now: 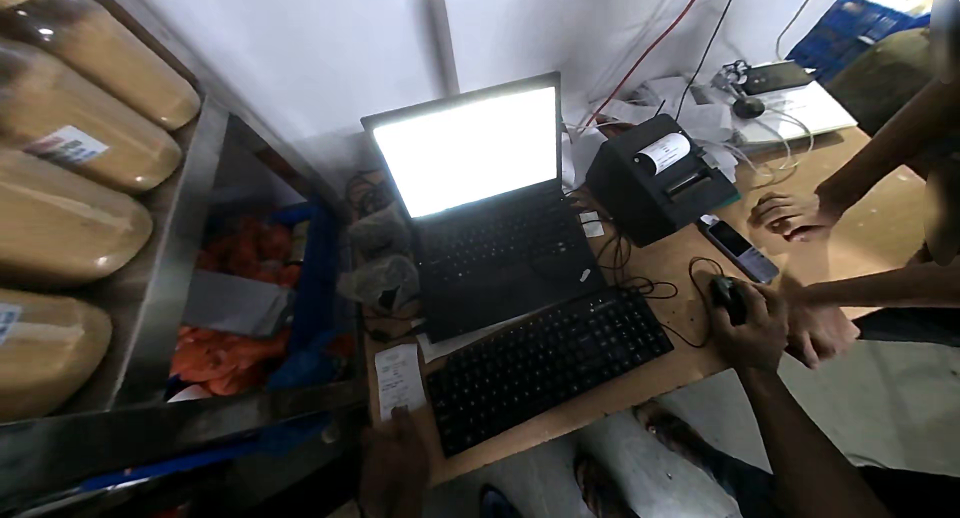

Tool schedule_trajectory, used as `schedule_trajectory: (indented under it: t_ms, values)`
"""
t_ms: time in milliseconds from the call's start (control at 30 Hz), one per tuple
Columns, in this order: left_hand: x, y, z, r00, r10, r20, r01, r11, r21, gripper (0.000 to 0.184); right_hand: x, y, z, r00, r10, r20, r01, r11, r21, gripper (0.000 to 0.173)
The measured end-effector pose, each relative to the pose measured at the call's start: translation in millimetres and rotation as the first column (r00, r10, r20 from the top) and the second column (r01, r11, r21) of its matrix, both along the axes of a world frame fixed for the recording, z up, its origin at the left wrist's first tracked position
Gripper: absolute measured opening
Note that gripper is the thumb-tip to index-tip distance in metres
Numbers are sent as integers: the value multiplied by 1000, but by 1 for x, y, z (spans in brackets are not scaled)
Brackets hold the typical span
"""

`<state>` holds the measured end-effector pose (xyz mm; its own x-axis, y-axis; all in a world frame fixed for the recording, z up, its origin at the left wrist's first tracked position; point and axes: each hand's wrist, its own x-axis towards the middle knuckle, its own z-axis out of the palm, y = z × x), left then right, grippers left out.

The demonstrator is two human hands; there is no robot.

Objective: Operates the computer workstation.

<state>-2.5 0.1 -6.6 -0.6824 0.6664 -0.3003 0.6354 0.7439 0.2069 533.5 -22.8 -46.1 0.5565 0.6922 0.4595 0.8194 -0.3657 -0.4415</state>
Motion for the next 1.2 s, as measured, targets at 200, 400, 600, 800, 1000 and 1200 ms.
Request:
schedule_trajectory:
  t_ms: [200, 400, 600, 800, 1000, 1200]
  values:
    - [0, -1, -1, 1000, -12, -13, 12, 1000, 9, 72, 0, 0, 1, 999, 34, 18, -35, 999, 24, 52]
    - [1, -2, -1, 1000, -11, -19, 11, 1000, 19, 71, 1, -1, -3, 999, 33, -20, -32, 999, 16, 49]
    - [2, 0, -2, 999, 15, -33, -15, 1000, 14, 70, 1, 0, -2, 999, 33, 30, -33, 999, 26, 49]
    - [3, -1, 0, 1000, -12, -25, 13, 1000, 27, 70, -1, 0, 0, 1000, 17, 24, -17, 1000, 26, 52]
    - [1, -2, -1, 1000, -12, -25, 12, 1000, 9, 73, -1, 0, -1, 999, 31, 28, -32, 999, 33, 52]
    - [1, -4, -2, 1000, -20, -21, 21, 999, 38, 70, 3, 0, -4, 998, 38, 41, -40, 999, 30, 51]
